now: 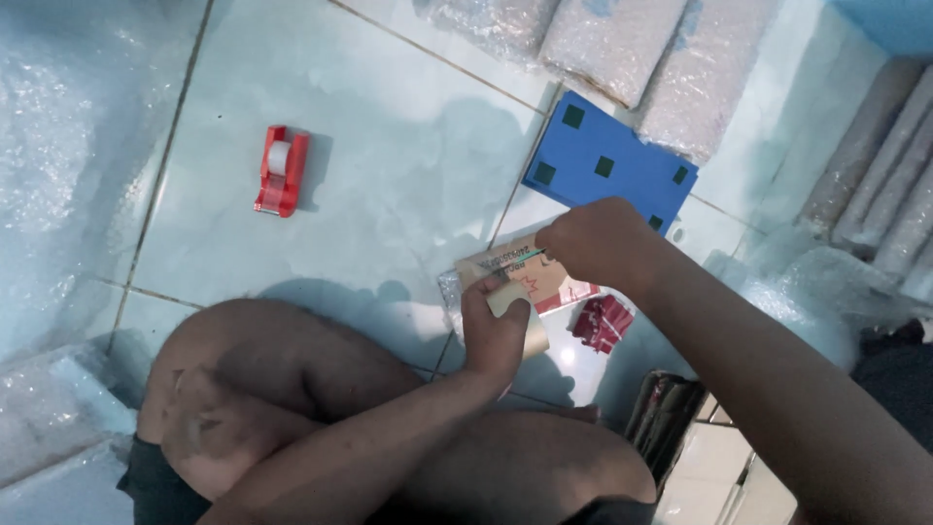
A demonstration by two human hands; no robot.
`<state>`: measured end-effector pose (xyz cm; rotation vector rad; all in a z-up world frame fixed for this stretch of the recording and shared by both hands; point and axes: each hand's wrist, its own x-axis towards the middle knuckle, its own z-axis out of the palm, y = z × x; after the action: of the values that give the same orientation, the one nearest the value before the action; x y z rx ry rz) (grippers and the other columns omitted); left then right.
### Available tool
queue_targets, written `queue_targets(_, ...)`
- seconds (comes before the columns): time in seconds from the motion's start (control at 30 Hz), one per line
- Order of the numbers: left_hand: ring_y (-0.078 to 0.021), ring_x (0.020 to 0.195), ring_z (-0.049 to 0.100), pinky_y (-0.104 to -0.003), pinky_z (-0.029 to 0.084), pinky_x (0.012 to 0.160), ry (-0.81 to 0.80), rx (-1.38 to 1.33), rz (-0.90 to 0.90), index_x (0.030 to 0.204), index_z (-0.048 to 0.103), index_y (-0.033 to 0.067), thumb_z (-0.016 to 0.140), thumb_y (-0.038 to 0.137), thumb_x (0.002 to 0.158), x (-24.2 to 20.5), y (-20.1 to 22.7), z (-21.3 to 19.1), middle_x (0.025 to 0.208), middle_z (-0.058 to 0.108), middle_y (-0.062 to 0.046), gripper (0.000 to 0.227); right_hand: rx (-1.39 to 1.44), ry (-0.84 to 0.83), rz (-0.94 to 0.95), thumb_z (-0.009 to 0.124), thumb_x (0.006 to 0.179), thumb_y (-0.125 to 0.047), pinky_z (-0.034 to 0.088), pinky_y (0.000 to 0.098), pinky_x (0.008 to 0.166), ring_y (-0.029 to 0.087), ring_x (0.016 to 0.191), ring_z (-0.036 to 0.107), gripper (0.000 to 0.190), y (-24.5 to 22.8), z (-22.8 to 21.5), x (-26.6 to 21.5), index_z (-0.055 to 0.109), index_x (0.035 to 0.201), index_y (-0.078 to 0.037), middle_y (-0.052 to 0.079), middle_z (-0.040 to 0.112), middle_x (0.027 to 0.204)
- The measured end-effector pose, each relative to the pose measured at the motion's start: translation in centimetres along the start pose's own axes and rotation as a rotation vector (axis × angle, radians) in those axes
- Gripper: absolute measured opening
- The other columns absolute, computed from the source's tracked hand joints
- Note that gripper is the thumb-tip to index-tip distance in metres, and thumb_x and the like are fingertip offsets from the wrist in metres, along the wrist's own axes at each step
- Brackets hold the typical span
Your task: Wrapping a small item in bubble wrap and securing it inside a cardboard sleeve with tape.
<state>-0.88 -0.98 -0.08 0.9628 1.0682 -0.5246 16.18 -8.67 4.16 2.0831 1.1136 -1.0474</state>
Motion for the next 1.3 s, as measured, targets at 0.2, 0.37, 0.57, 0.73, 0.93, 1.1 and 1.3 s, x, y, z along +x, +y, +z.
queue_targets(0.2,-0.0235,0.119,0.051,-0.040,0.043,0.105,0.030,-0.057,0.012,0.136,0.043,0.0086,0.064,0.015,0.086,-0.1,-0.5,0.2,0.121,0.041,-0.011,0.055,-0.035,0.019,-0.015,0.054,0.102,-0.038,0.058,0.0403,0.065,0.021,0.082,0.076,0.021,2.4,3.8,-0.2,0.070,0.094,-0.027,-0.004,0.074,0.083)
queue_targets(0.37,-0.0277,0.122,0.052,-0.045,0.043,0.106,0.013,-0.030,0.029,0.136,0.043,0.0089,0.064,0.017,0.084,0.2,-0.6,-0.1,0.124,0.043,-0.014,0.057,0.225,-0.001,0.153,0.058,0.100,-0.030,0.060,0.0458,0.079,0.030,0.093,0.077,0.018,5.4,2.6,-3.4,0.074,0.107,-0.026,0.003,0.079,0.095)
queue_targets(0.57,-0.0286,0.124,0.052,-0.041,0.042,0.108,0.018,0.046,0.145,0.132,0.045,0.0053,0.063,0.019,0.083,1.2,-2.9,0.3,0.128,0.048,-0.014,0.054,0.869,0.545,0.435,0.064,0.102,-0.008,0.055,0.0427,0.068,0.030,0.071,0.069,0.026,8.1,6.7,-8.5,0.074,0.124,-0.001,0.017,0.074,0.083)
queue_targets(0.73,-0.0285,0.116,0.054,-0.037,0.043,0.104,0.080,0.098,0.308,0.125,0.052,-0.0011,0.062,0.020,0.079,2.3,-4.0,0.6,0.124,0.054,-0.017,0.051,1.392,0.695,0.882,0.046,0.104,0.002,0.051,0.0314,0.064,0.018,0.083,0.065,0.042,5.1,13.6,-10.0,0.056,0.145,0.000,0.011,0.068,0.114)
queue_targets(0.93,-0.0339,0.128,0.055,-0.051,0.045,0.107,-0.007,-0.059,0.005,0.139,0.043,0.0070,0.066,0.022,0.082,0.2,-0.1,0.1,0.130,0.044,-0.016,0.064,1.520,0.595,1.102,0.044,0.101,0.009,0.064,0.0470,0.088,0.037,0.116,0.064,0.053,0.1,20.1,-10.2,0.033,0.152,0.016,0.031,0.062,0.131)
queue_targets(1.1,-0.0340,0.126,0.058,-0.049,0.048,0.102,0.025,-0.088,0.000,0.140,0.043,0.0079,0.066,0.021,0.081,0.3,-0.4,0.2,0.132,0.047,-0.017,0.065,1.646,0.682,1.084,0.045,0.102,0.011,0.058,0.0468,0.099,0.035,0.119,0.059,0.057,-0.7,21.4,-10.6,0.023,0.154,0.018,0.034,0.055,0.137)
queue_targets(1.3,-0.0409,0.127,0.056,-0.054,0.046,0.103,0.016,-0.062,-0.008,0.143,0.042,0.0043,0.067,0.021,0.085,-0.2,0.4,0.2,0.135,0.047,-0.022,0.065,1.204,0.293,1.167,0.058,0.104,-0.023,0.054,0.0505,0.103,0.033,0.129,0.060,0.056,1.8,24.8,-9.7,0.046,0.155,-0.004,0.017,0.065,0.138)
